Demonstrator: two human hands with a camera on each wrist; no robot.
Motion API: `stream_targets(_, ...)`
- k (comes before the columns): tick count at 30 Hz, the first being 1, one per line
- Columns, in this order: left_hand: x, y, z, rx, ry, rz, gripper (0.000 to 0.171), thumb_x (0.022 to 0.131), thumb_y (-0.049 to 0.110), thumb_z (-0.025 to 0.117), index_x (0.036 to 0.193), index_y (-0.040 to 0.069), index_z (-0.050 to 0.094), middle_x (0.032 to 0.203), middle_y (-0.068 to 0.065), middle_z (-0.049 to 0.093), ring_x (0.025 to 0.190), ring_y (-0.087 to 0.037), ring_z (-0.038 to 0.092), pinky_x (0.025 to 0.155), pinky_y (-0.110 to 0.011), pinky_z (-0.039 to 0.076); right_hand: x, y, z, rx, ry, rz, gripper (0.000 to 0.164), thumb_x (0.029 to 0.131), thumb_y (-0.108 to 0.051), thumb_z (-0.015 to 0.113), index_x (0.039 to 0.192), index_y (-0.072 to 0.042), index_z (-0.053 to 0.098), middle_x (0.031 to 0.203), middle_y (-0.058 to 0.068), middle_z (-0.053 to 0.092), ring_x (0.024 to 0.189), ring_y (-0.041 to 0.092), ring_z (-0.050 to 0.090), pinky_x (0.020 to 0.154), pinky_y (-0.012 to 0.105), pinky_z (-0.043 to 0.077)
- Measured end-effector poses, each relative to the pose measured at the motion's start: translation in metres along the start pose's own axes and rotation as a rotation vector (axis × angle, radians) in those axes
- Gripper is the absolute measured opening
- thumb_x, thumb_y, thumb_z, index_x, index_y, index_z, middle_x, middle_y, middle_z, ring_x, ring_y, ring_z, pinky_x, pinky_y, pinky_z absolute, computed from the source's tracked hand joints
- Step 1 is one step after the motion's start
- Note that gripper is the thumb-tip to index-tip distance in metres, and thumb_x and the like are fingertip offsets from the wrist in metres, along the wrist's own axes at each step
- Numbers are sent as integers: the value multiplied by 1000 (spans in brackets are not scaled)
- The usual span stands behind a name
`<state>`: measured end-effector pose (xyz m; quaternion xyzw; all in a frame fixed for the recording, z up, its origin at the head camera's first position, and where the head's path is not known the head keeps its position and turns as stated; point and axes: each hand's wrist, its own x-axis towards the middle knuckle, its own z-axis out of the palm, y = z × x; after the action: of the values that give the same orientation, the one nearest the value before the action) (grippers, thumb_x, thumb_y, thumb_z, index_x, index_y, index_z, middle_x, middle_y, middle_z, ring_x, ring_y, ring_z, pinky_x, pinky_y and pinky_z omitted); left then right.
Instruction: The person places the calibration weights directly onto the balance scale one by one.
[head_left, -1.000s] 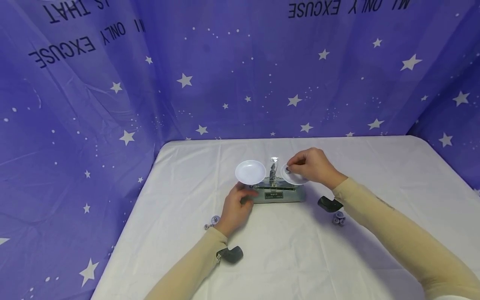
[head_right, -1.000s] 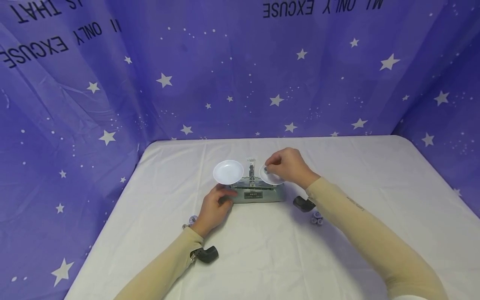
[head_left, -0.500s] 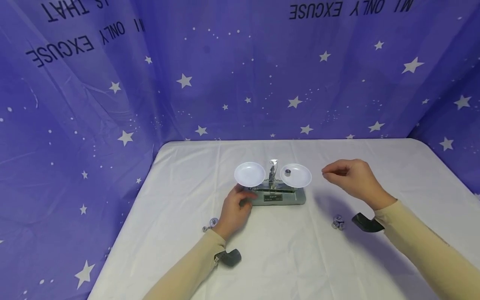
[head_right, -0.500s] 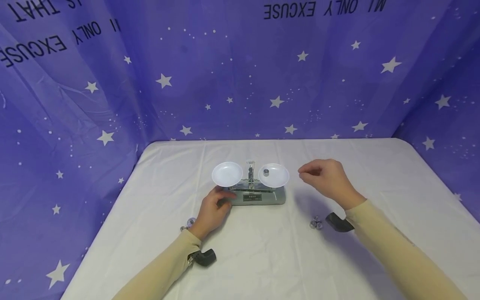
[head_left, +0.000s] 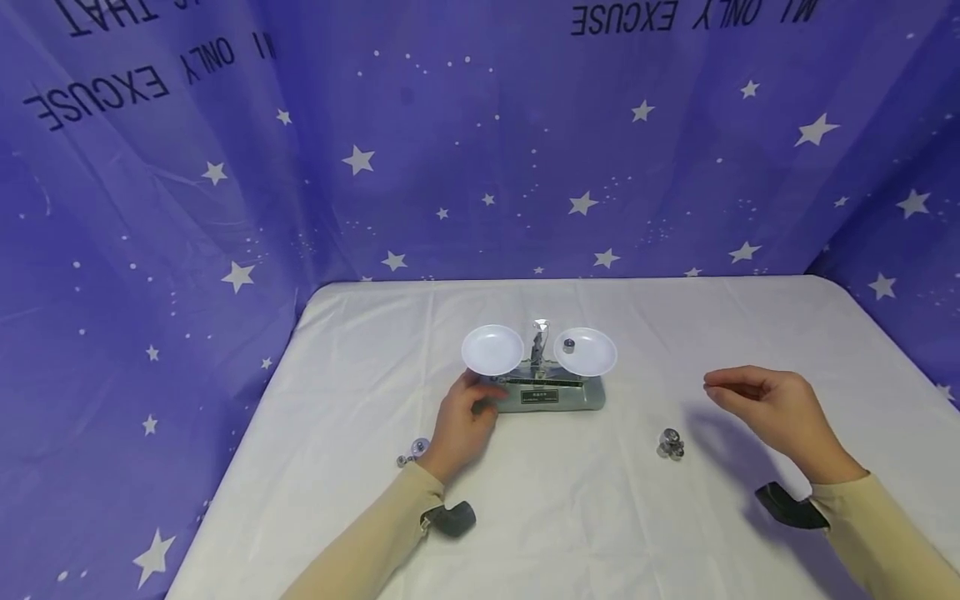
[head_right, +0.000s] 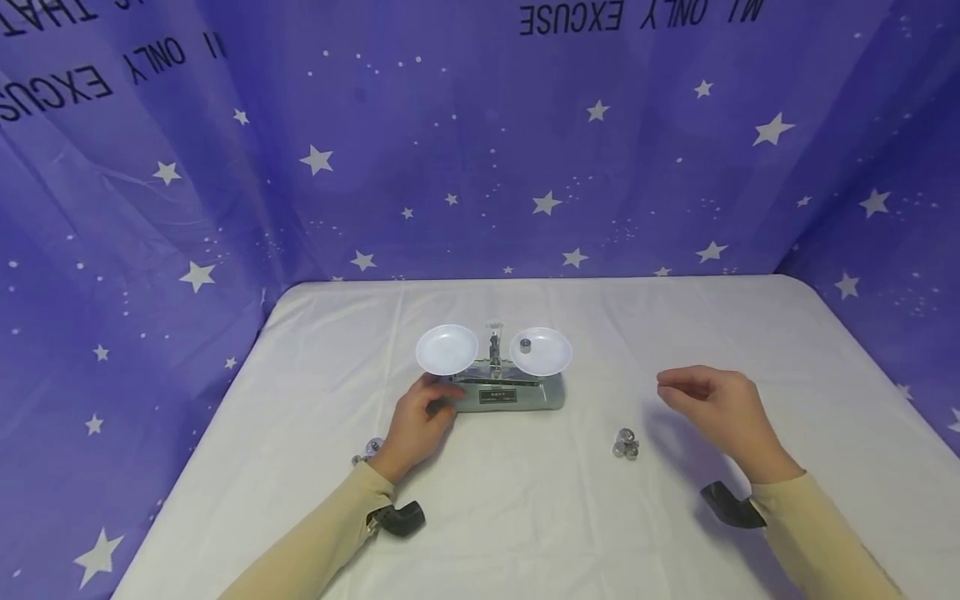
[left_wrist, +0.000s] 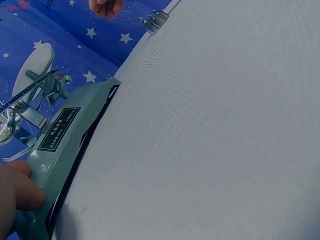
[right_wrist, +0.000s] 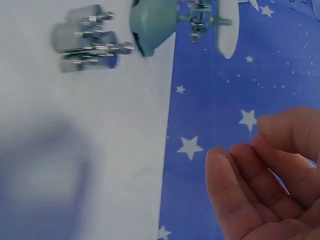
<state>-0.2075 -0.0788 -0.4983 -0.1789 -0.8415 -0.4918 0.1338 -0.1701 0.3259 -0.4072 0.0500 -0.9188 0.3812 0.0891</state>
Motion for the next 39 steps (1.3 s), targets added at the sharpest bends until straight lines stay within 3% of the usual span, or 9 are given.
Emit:
stream_targets(10, 1, 3, -1, -12, -8, -16, 21, 80, -5, 63, 94, 3, 76, 136, -25, 61, 136, -44, 53, 114, -58, 42, -13, 12, 9, 11, 30, 11, 25, 90, -13, 76, 110, 1, 76, 91, -37, 67, 83, -21, 61, 70, 3, 49)
stream_targets(15, 5, 2, -4, -25, 8, -4, 21, 79, -5, 63, 94, 3, 76, 134, -23, 63, 135, -42, 55, 114, -55, 43, -10, 12, 21, 93, 37, -3, 24, 89, -10, 76, 109, 3, 76, 93, -34, 69, 85, -18, 64, 73, 4, 52)
stream_targets(26, 6, -1, 0, -30, 6, -6, 21, 80, -5, 64, 94, 4, 77, 137, -23, 62, 136, -42, 54, 114, -55, 43, -13, 23, 36, 108, -19, 34, 20, 90, -10, 75, 107, 1, 78, 95, -28, 72, 84, -15, 65, 73, 6, 51)
stream_targets(35, 3, -1, 2, -25, 5, 0, 22, 79, -4, 62, 93, 4, 77, 137, -24, 62, 134, -44, 55, 113, -57, 44, -18, 30, 43, 154, -47, 11, 19, 88, -3, 75, 106, 3, 77, 97, -28, 71, 86, -15, 65, 73, 7, 53)
stream_targets(39, 4, -1, 2, -29, 2, 0, 22, 79, -4, 62, 93, 4, 77, 137, -24, 62, 133, -43, 56, 112, -56, 44, -19, 30, 45, 162, -87, 25, 19, 89, -6, 74, 107, 1, 77, 99, -13, 78, 88, -12, 67, 73, 9, 54)
